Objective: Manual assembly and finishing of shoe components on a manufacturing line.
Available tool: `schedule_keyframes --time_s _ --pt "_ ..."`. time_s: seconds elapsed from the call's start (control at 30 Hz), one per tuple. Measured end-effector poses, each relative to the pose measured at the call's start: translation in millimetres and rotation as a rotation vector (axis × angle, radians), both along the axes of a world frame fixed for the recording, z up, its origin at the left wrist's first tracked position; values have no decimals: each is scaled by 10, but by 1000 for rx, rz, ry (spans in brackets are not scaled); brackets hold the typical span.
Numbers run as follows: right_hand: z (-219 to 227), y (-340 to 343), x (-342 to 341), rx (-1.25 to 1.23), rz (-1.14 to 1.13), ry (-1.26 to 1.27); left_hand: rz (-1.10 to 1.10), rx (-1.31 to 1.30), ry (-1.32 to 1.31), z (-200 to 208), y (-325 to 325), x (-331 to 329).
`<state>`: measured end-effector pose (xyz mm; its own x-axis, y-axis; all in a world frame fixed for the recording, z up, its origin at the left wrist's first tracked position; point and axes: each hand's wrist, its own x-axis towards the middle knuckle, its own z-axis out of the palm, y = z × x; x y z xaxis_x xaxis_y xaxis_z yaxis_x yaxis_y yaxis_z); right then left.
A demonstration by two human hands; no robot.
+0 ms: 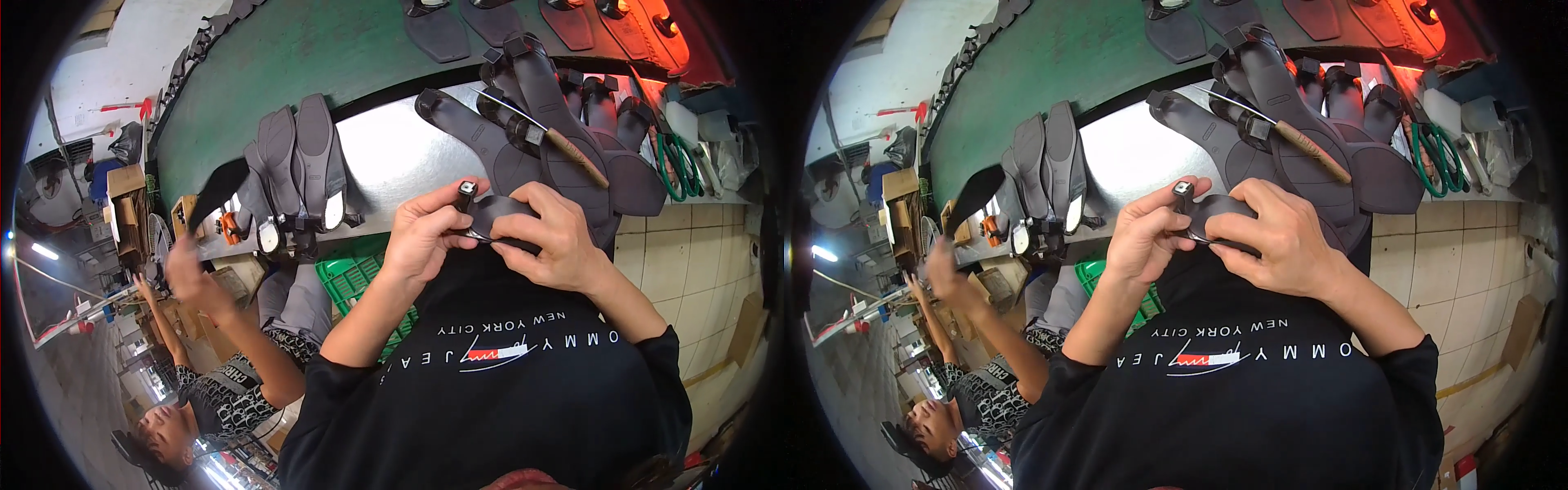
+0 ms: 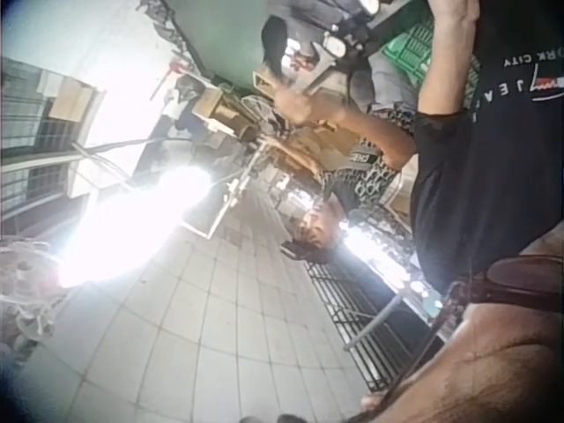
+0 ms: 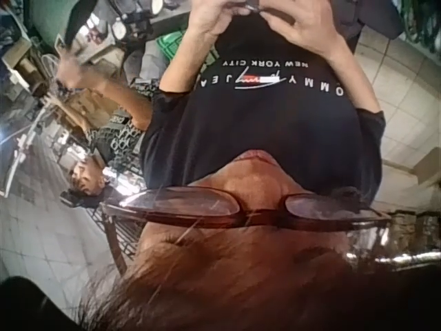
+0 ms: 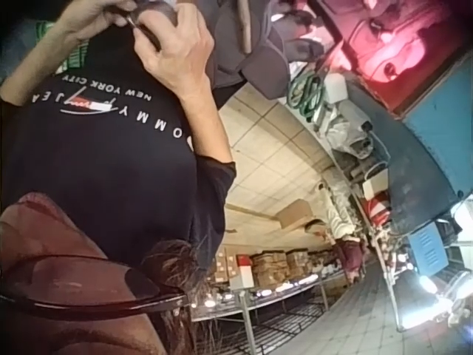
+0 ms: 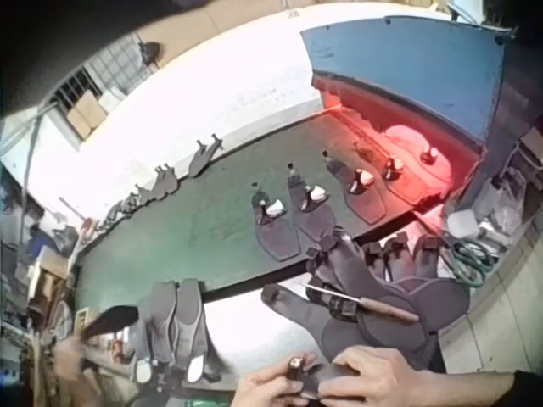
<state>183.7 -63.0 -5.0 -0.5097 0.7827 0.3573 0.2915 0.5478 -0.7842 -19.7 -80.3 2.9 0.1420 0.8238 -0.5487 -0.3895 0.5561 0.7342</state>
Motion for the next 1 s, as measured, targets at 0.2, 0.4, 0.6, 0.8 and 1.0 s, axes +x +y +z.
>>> schedule_keyframes --time_s 0.2,0.4,0.6,0.8,1.0 --pt "18 -82 -11 185 -68 31 24 -102 -323 92 -11 4" --pt "26 -144 -34 107 -103 37 -98 55 42 22 -85 -29" --pt "-31 -152 5 -108 -97 34 -187 -5 11 15 -114 -44" --pt "-84 -179 -35 -67 -118 32 -185 32 109 -68 -155 4" --pt "-87 -234 -48 -175 -144 44 -240 38 192 -7 -220 58"
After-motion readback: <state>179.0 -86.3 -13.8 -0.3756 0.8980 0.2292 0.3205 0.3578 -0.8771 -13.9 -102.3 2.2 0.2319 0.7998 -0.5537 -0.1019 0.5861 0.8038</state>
